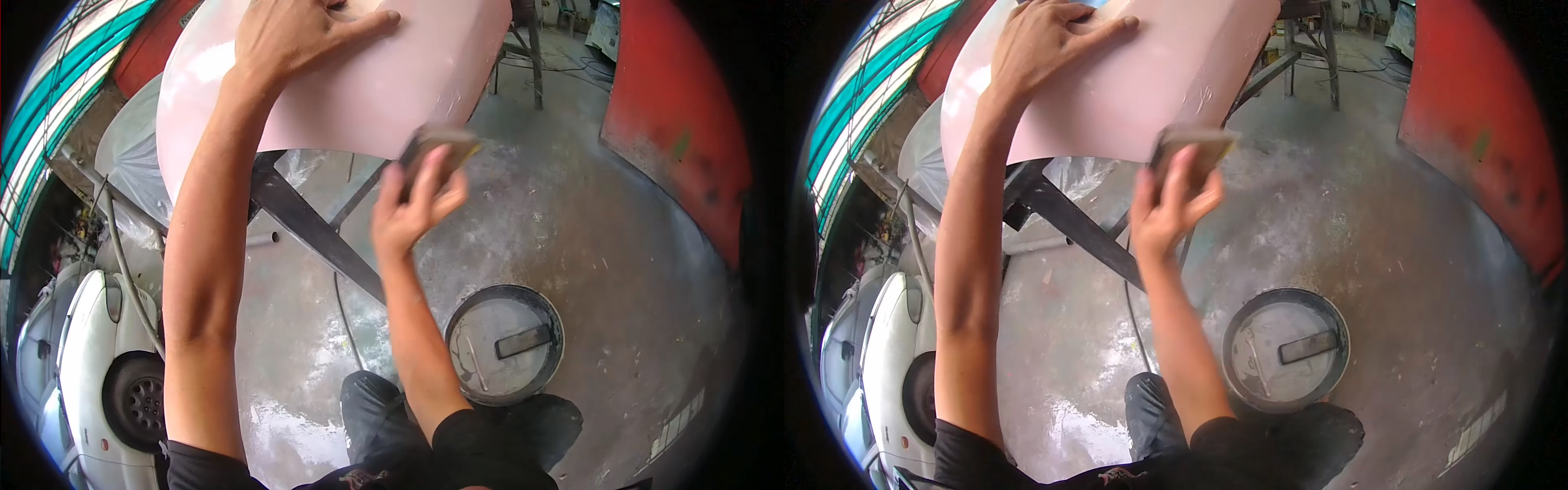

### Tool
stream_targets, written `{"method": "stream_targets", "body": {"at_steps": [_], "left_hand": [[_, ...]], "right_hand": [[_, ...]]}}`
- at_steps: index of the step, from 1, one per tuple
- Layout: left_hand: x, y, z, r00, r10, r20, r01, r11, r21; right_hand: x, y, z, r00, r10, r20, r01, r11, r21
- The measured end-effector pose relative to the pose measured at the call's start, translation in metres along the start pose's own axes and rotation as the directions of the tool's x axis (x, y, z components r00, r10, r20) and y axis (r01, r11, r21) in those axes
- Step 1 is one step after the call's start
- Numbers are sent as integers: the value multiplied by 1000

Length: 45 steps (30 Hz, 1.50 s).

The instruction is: The person sands the surface of a car bumper using a sanding block, periodically rinsing the block in a bucket of water and wiping the bumper by hand.

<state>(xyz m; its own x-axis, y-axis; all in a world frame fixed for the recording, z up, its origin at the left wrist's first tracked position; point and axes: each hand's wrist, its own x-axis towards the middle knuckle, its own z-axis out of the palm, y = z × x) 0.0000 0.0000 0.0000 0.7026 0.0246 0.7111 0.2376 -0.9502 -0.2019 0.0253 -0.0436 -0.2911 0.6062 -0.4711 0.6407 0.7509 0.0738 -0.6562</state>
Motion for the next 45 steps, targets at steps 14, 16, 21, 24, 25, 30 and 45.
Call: {"method": "stream_targets", "body": {"at_steps": [14,16,21,24,25,30,45], "left_hand": [[8,-14,7,950,246,-191,-226,967,120],[7,-9,1,992,81,-94,-79,996,28],[6,0,-5,999,5,-36,-5,1000,-5],[2,-3,-2,996,66,-56,-64,997,31],[3,-3,-2,981,160,-111,-152,985,75],[7,18,-15,992,-113,47,114,993,-18],[0,-5,5,991,119,-52,-102,959,265]], "right_hand": [[-11,1,-1,978,-201,45,199,978,60],[29,-6,2,981,-191,42,189,981,45],[72,-5,-1,986,-169,-5,168,984,-62],[7,-10,-9,956,-282,80,280,959,41],[12,-5,-8,955,-287,73,285,958,40],[105,2,4,986,-161,46,160,987,6],[58,-5,-14,977,-152,147,150,988,23]]}}
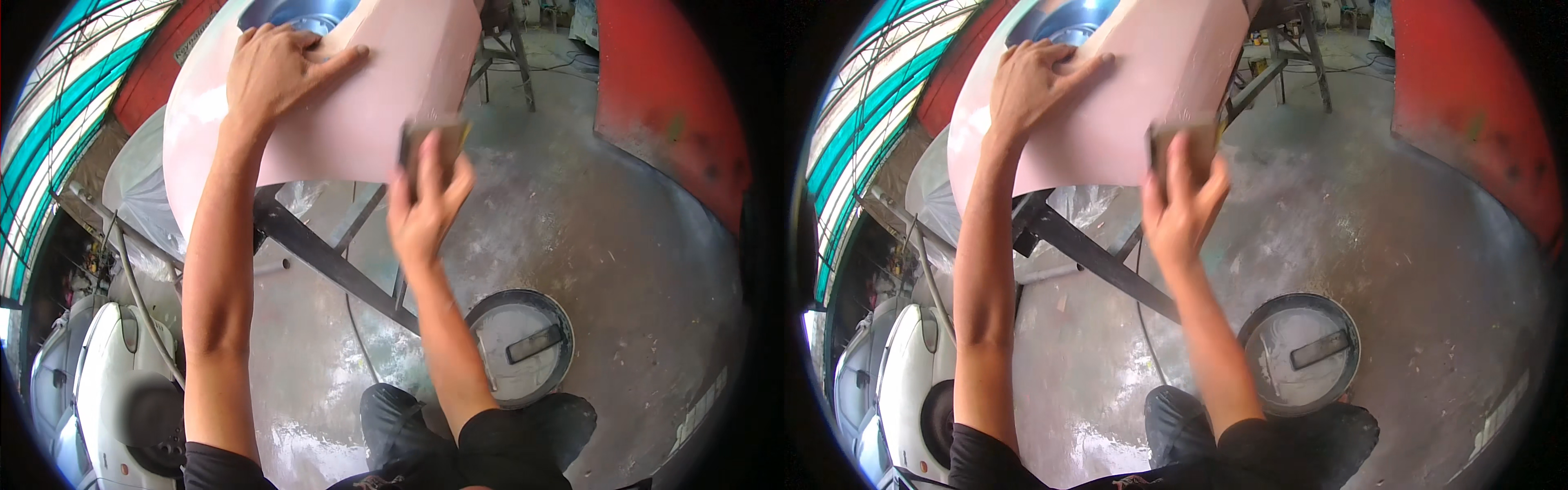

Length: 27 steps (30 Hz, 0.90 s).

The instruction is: The person sands the surface of a car bumper using a sanding block, periodically rinsing the block in a bucket of water and wiping the bumper by hand.

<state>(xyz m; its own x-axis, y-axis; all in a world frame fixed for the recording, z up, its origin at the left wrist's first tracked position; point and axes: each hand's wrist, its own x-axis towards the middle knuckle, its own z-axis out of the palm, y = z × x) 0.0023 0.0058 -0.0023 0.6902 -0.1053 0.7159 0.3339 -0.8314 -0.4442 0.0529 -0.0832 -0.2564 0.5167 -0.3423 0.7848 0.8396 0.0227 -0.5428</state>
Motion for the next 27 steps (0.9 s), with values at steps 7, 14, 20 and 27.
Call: {"method": "stream_targets", "body": {"at_steps": [7,14,20,27], "left_hand": [[-3,-7,3,997,32,-66,-34,999,-36],[0,-3,3,998,23,-56,-24,999,-21],[-1,5,-1,998,-6,-60,1,997,-79],[1,2,-4,998,9,-64,-11,999,-44]], "right_hand": [[79,-3,2,985,158,63,-162,985,63],[1,-12,-11,997,-47,62,48,999,-1],[89,3,-6,983,149,109,-149,989,-9],[51,-9,-13,995,-12,99,13,1000,-15]]}}
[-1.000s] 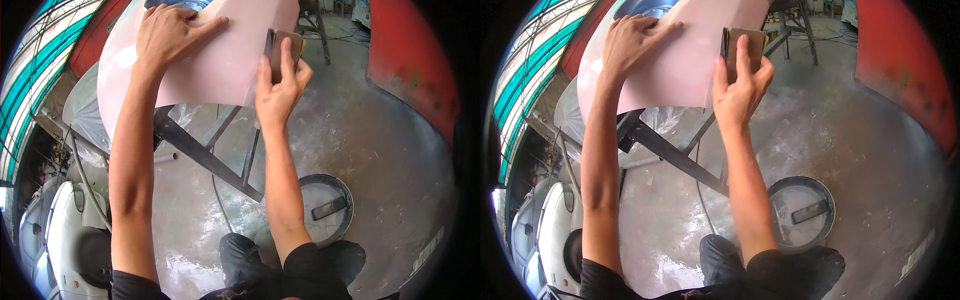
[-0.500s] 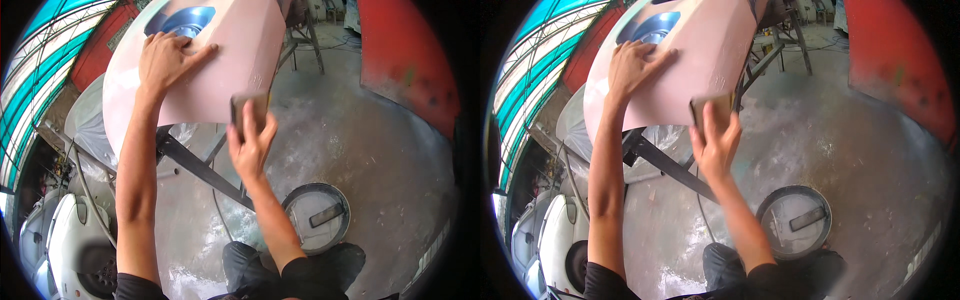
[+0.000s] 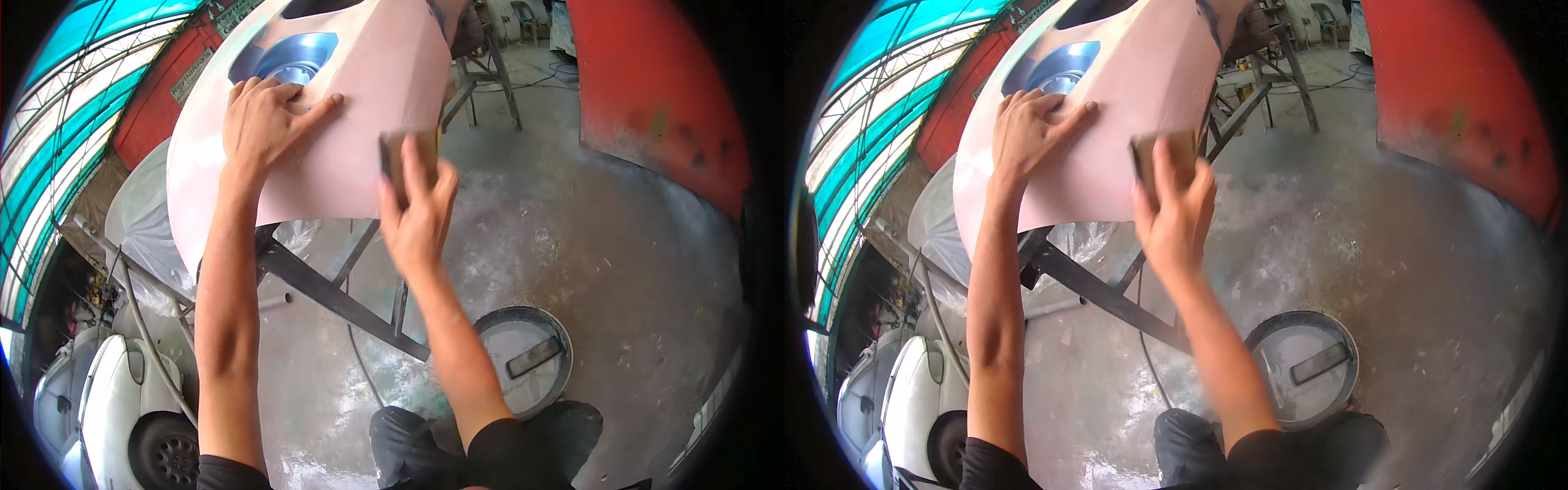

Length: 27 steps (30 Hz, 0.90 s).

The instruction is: The person sands the surface of a car bumper using a sanding block, periodically rinsing the block in a bucket of water and wiping the bumper by hand.

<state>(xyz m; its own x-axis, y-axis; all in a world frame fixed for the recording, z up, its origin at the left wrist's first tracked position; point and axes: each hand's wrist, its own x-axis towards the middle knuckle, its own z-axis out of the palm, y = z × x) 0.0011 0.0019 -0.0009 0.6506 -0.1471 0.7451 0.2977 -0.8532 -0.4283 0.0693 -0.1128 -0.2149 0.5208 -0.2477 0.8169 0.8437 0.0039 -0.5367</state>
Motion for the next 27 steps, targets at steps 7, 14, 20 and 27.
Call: {"method": "stream_targets", "body": {"at_steps": [7,14,20,27], "left_hand": [[-4,-4,-4,1000,-18,22,18,1000,6],[3,5,2,999,-4,41,4,1000,4],[-2,-4,-4,998,-55,35,55,998,7],[4,9,0,999,-18,29,18,1000,4]], "right_hand": [[17,6,5,995,92,41,-92,996,17],[75,26,9,984,158,85,-156,987,-25],[-6,-3,-2,999,2,36,-4,999,51],[108,45,10,959,251,132,-253,968,-8]]}}
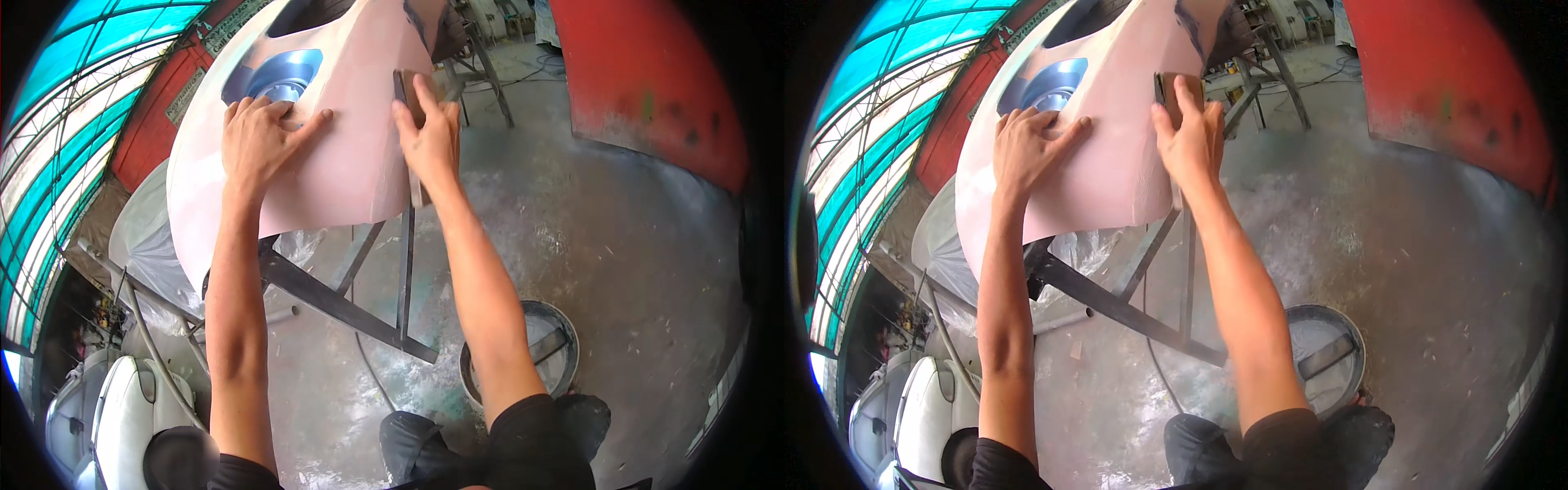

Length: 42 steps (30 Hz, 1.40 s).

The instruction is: The person sands the surface of a car bumper using a sanding block, periodically rinsing the block in a bucket of water and wiping the bumper by hand.

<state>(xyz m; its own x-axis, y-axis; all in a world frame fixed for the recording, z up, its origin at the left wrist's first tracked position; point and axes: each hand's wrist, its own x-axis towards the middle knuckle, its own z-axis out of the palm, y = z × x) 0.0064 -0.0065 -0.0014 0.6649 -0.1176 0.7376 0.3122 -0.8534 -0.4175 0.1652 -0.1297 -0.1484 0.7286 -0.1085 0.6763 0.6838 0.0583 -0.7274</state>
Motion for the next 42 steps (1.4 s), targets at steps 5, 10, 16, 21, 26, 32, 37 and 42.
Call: {"method": "stream_targets", "body": {"at_steps": [5,10,16,21,26,32,37,42], "left_hand": [[-10,-15,-5,1000,-21,-22,21,1000,-1],[-2,-6,-1,999,-35,19,35,999,5],[-9,-14,0,999,-42,-8,42,999,-13],[-5,-8,-2,999,-36,4,36,999,-29],[-3,-4,4,1000,-24,-19,24,1000,1],[-3,-3,5,999,35,-23,-35,999,9],[-5,-24,7,998,18,-52,-16,999,42],[-2,-13,1,998,16,-56,-18,999,-34]], "right_hand": [[-107,-15,4,968,-242,-69,243,970,-1],[-52,-15,2,988,-149,-37,150,989,12],[-54,-8,7,989,-145,-40,145,989,-6],[-61,-15,0,978,-208,-21,207,978,-31],[-10,-1,-1,990,-140,-26,140,990,-3],[-200,30,21,927,-358,-108,350,932,-92],[-114,-14,5,970,-219,-104,215,975,-51],[-122,-10,3,959,-223,-174,215,975,-64]]}}
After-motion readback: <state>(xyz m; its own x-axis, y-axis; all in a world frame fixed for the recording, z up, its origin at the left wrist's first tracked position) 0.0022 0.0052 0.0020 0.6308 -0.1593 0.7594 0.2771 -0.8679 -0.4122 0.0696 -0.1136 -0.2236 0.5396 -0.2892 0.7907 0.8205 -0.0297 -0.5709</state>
